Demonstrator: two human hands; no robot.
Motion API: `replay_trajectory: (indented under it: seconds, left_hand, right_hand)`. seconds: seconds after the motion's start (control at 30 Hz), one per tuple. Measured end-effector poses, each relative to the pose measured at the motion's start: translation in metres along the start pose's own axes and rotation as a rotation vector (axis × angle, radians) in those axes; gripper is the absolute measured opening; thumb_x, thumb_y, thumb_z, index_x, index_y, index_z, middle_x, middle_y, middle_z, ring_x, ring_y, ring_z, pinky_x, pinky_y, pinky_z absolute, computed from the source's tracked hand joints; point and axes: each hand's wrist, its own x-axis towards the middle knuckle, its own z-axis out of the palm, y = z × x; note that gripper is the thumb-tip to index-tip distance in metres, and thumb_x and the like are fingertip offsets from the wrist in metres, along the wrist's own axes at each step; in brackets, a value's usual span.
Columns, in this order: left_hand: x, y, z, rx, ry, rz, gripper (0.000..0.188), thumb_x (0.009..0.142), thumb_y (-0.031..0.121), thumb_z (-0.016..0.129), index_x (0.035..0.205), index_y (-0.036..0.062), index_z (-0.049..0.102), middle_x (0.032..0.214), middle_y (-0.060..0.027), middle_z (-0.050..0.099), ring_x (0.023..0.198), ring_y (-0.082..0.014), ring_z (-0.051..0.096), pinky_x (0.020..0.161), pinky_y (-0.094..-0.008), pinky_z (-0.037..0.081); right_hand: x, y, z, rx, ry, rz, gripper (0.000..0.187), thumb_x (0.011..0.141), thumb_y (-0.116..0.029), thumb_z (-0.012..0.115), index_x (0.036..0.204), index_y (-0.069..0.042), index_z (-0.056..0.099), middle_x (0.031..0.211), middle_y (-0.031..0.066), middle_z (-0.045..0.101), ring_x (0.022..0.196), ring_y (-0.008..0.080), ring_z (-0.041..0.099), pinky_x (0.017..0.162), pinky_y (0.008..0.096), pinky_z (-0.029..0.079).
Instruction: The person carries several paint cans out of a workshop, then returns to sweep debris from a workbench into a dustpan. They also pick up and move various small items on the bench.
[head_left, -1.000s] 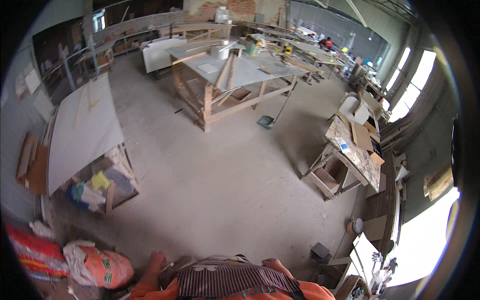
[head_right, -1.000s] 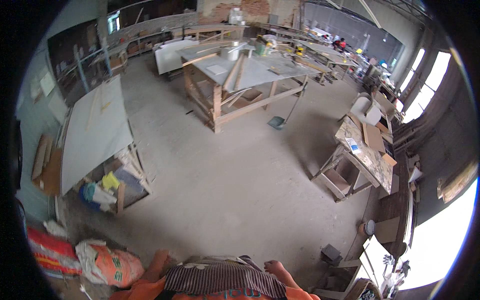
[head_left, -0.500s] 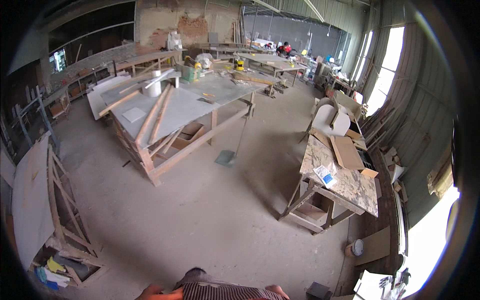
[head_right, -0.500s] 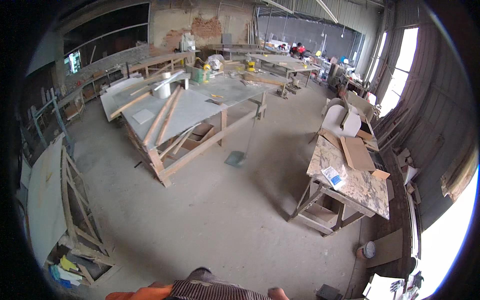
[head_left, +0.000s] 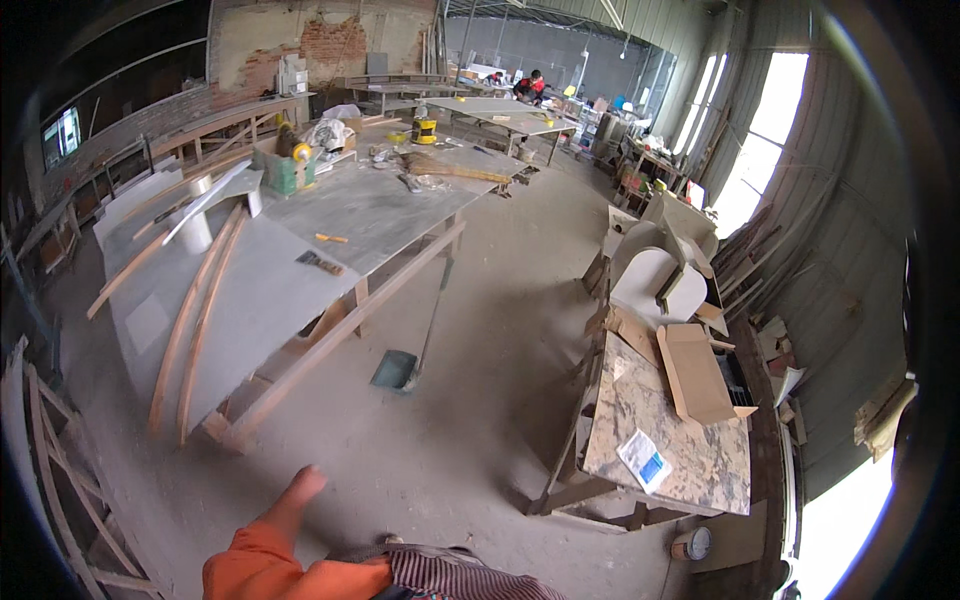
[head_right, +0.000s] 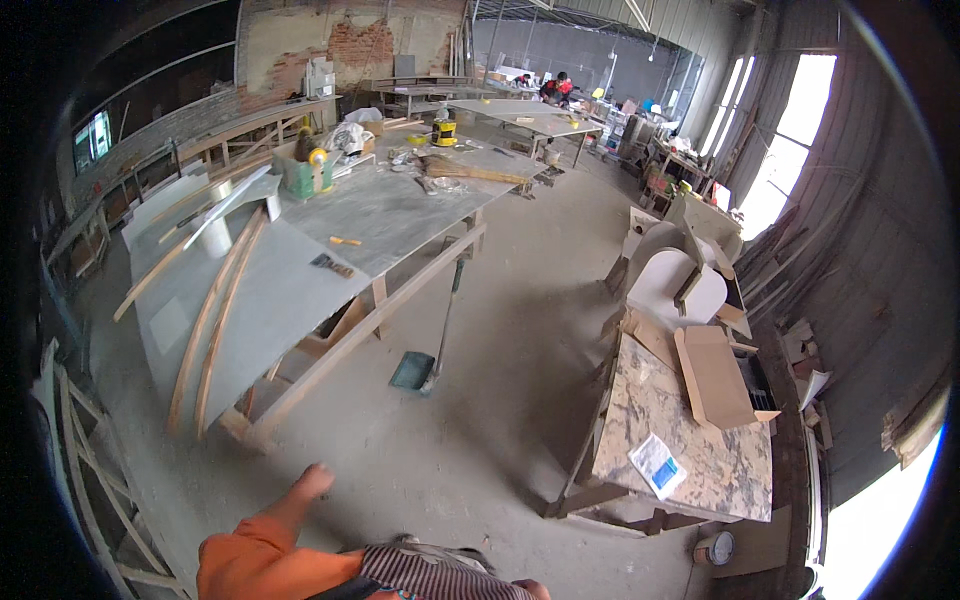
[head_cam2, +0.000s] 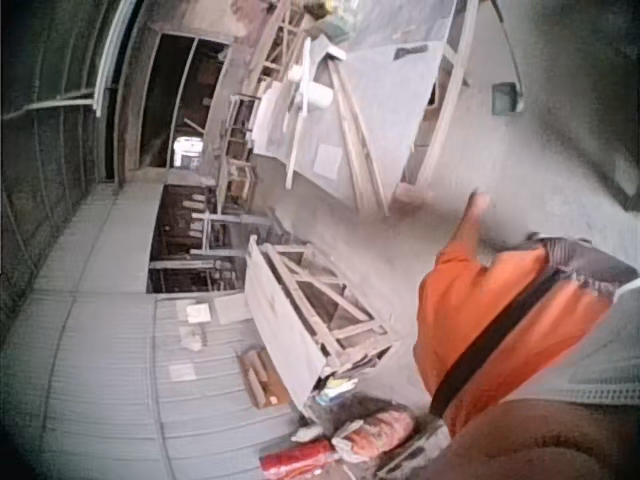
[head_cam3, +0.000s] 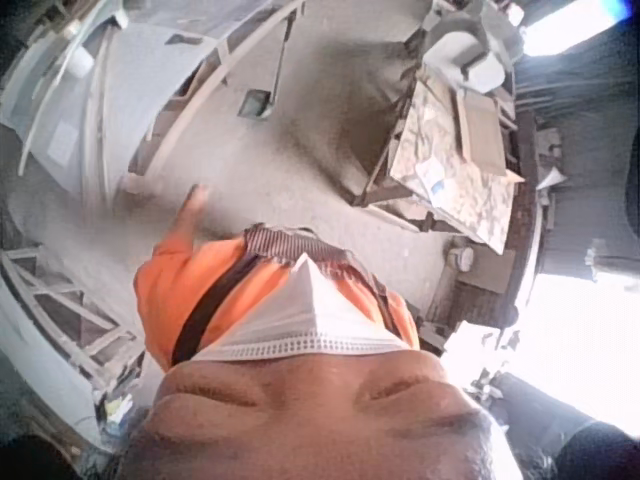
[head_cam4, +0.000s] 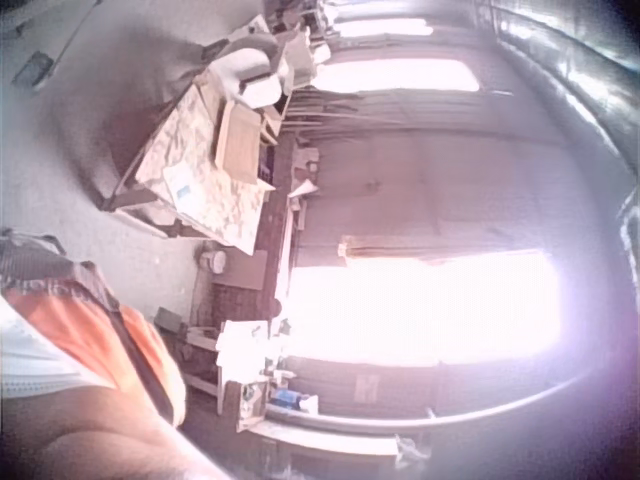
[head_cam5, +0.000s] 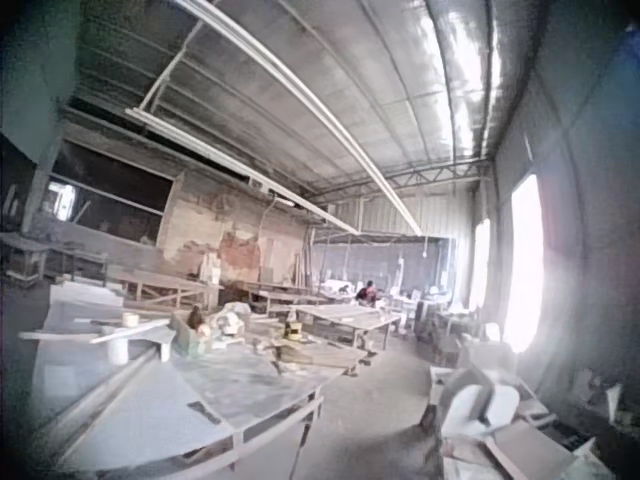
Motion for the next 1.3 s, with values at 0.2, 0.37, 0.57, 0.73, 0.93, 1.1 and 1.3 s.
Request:
replay_trajectory:
  seconds: [0.2,0.37,0.57,0.73,0.93,1.1,1.3]
  left_hand:
    - [0.158,0.304,-0.037,-0.137,-0.087,0.556,0.026,0.085,0.022,0.052,0.095,0.0011,0.063,0.082,-0.017,0.065,0.069,-0.0297,0.061,0.069,-0.0358,0.049]
    - [0.232,0.446,-0.082,-0.531,-0.12,0.485,0.02,0.088,0.016,0.054,0.1,0.0015,0.062,0.08,-0.0048,0.063,0.07,-0.0118,0.059,0.063,-0.0269,0.048]
    - [0.336,0.541,-0.144,-0.503,0.074,0.202,0.02,0.087,0.017,0.055,0.103,0.0055,0.062,0.084,-0.0045,0.064,0.068,-0.0114,0.058,0.061,-0.0252,0.047]
    - [0.42,0.577,-0.193,-0.531,0.24,0.147,0.019,0.088,0.016,0.053,0.102,0.004,0.06,0.08,-0.0059,0.063,0.064,-0.0122,0.058,0.055,-0.0263,0.047]
    - [0.586,0.631,-0.266,-0.446,0.442,0.143,0.02,0.087,0.019,0.055,0.098,0.0036,0.06,0.079,-0.0066,0.063,0.063,-0.0129,0.059,0.053,-0.0284,0.046]
    - [0.731,0.678,-0.316,-0.24,0.683,0.063,0.034,0.08,0.024,0.061,0.105,0.0002,0.06,0.093,-0.0147,0.066,0.086,-0.0258,0.064,0.072,-0.0359,0.05]
    - [0.822,0.714,-0.349,0.056,0.775,-0.27,0.049,0.076,0.036,0.066,0.107,-0.001,0.057,0.104,-0.0222,0.063,0.101,-0.0355,0.06,0.085,-0.0418,0.049]
  right_hand:
    - [0.14,-0.021,-0.06,0.141,0.002,-0.064,0.06,0.079,-0.027,0.07,0.13,-0.012,0.042,0.126,0.0187,0.047,0.102,0.0264,0.054,0.088,0.0314,0.044]
    - [0.241,-0.161,-0.163,0.162,0.122,-0.144,0.033,0.085,-0.029,0.061,0.099,0.0,0.062,0.093,0.0125,0.065,0.085,0.0196,0.062,0.076,0.0306,0.048]
    - [0.316,-0.434,-0.307,-0.222,0.049,-0.328,0.027,0.086,-0.021,0.057,0.094,0.003,0.066,0.084,0.0134,0.067,0.077,0.0186,0.063,0.072,0.0317,0.049]
    - [0.397,-0.577,-0.356,0.036,-0.006,-0.403,0.028,0.089,-0.021,0.056,0.104,0.002,0.061,0.089,0.0107,0.066,0.078,0.0159,0.061,0.072,0.0297,0.049]
    - [0.508,-0.638,-0.395,0.069,-0.135,-0.342,0.035,0.089,-0.027,0.06,0.109,0.002,0.058,0.093,0.0092,0.065,0.086,0.0139,0.06,0.076,0.0297,0.049]
    - [0.592,-0.687,-0.465,-0.14,-0.022,-0.241,0.038,0.091,-0.03,0.058,0.11,0.003,0.058,0.095,0.0118,0.066,0.088,0.0162,0.062,0.08,0.0323,0.049]
    - [0.646,-0.804,-0.525,-0.212,0.152,-0.11,0.03,0.09,-0.023,0.056,0.102,0.004,0.061,0.088,0.012,0.068,0.086,0.0166,0.065,0.071,0.0316,0.051]
